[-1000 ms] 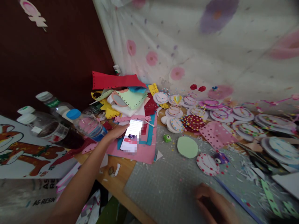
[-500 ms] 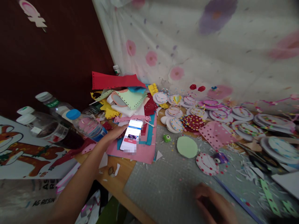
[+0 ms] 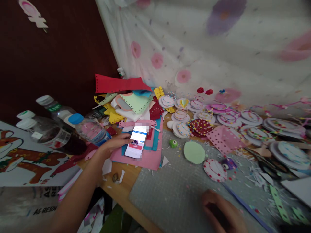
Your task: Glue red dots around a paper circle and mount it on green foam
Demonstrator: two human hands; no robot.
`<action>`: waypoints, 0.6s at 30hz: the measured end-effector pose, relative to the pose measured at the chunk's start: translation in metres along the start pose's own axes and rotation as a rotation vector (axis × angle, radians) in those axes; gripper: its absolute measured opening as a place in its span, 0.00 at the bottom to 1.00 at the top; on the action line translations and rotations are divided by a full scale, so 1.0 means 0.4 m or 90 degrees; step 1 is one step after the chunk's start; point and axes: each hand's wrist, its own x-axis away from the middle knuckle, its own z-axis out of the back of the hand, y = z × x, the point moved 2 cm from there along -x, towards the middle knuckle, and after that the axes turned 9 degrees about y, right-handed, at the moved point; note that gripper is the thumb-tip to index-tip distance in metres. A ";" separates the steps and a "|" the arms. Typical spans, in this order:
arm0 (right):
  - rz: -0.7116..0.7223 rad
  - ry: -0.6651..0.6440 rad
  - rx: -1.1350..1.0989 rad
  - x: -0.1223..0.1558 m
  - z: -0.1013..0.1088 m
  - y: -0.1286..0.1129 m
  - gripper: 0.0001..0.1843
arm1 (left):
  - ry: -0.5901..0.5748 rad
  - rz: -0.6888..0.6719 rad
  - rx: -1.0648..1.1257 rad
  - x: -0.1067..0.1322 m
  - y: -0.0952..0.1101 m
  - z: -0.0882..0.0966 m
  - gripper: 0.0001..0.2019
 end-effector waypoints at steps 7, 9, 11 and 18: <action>0.006 -0.025 -0.005 -0.001 -0.002 0.002 0.06 | 0.052 -0.035 -0.119 -0.014 0.003 -0.009 0.29; 0.008 -0.033 -0.014 -0.003 -0.003 0.001 0.06 | 0.095 -0.054 -0.176 -0.033 0.002 -0.016 0.30; 0.009 -0.041 -0.022 -0.003 -0.004 0.001 0.05 | 0.124 -0.061 -0.208 -0.049 -0.001 -0.024 0.30; 0.006 -0.039 -0.017 0.007 -0.004 0.005 0.04 | 0.150 -0.071 -0.259 -0.059 -0.007 -0.033 0.29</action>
